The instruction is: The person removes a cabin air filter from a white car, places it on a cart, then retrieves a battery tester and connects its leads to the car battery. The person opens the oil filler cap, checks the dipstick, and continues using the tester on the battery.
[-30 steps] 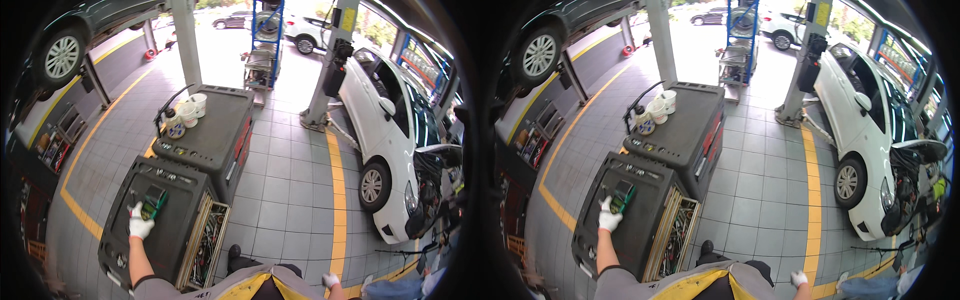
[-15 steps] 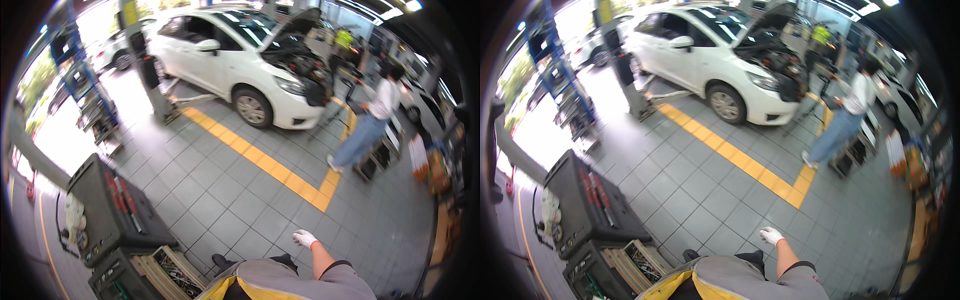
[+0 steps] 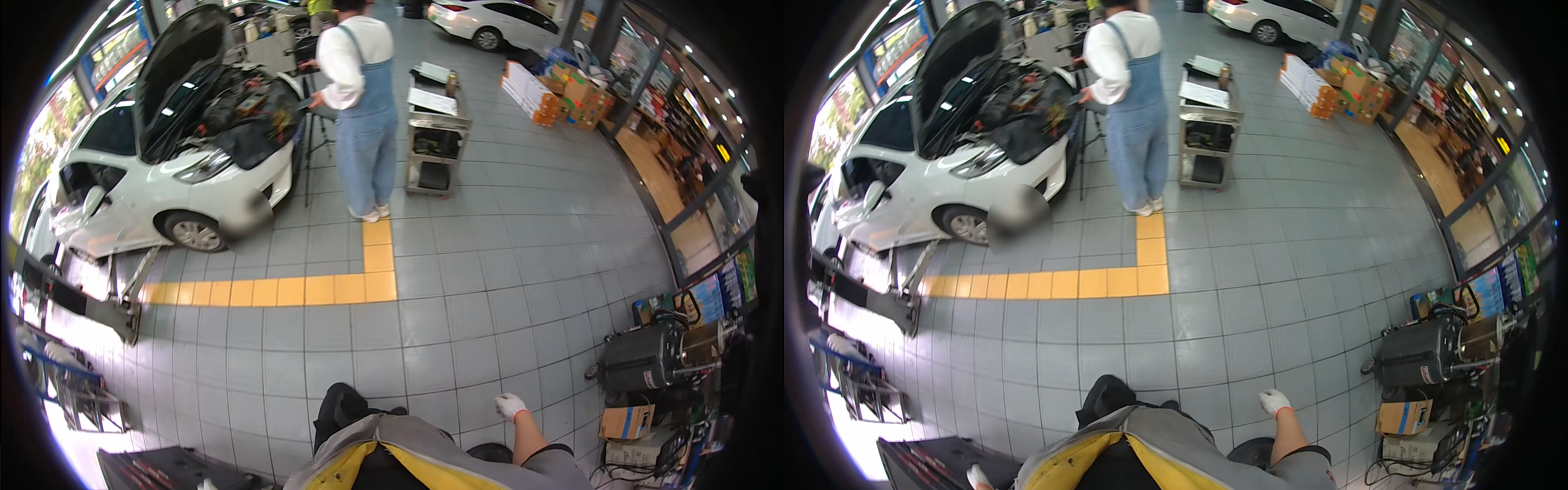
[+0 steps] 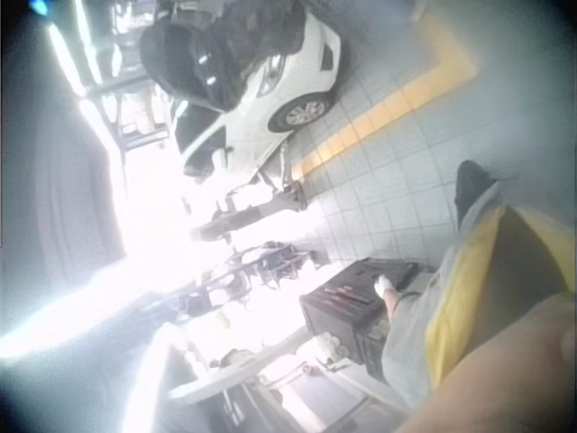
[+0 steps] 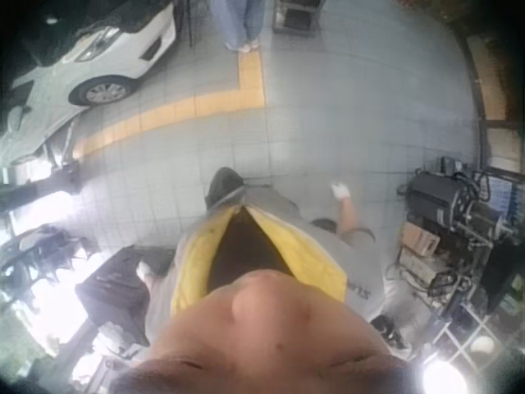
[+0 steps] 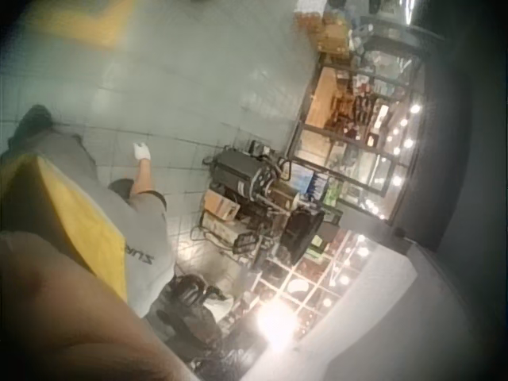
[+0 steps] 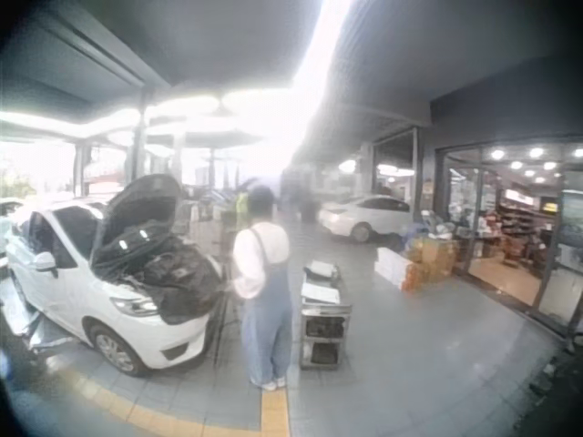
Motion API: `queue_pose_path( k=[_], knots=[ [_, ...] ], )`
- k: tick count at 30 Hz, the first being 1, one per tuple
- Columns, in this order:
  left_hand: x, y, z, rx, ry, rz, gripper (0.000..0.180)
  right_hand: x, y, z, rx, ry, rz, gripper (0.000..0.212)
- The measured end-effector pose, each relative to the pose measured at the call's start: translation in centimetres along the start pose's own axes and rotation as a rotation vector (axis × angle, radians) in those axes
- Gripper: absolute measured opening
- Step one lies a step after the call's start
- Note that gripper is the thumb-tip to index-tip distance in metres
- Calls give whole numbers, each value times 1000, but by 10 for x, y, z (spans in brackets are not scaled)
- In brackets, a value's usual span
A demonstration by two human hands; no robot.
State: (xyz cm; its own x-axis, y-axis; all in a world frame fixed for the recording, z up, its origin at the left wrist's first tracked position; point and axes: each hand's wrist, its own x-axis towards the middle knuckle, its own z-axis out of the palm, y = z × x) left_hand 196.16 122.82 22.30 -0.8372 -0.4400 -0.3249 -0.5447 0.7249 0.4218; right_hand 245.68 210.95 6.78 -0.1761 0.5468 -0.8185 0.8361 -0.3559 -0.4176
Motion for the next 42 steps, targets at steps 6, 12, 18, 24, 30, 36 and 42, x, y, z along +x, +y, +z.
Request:
queue_pose_path(
  k=[6,12,18,24,30,36,42],
  knots=[
    [81,347,238,276,-311,322,35,80,-60,-65,86,123,63,50],
    [-47,749,570,492,-613,753,45,106,-143,-132,130,116,114,55],
    [-387,1080,772,842,-1140,1243,57,134,-220,-208,239,10,206,47],
    [-591,1285,868,542,-1368,1736,48,332,-343,-371,200,-88,251,48],
    [-578,1430,950,944,-1175,1450,52,542,-559,-663,36,28,55,48],
    [-514,1545,1025,554,-1101,1051,57,725,-863,-894,40,207,-257,49],
    [-489,1697,1146,494,-1023,977,52,862,-1073,-956,26,136,-295,49]
  ],
)
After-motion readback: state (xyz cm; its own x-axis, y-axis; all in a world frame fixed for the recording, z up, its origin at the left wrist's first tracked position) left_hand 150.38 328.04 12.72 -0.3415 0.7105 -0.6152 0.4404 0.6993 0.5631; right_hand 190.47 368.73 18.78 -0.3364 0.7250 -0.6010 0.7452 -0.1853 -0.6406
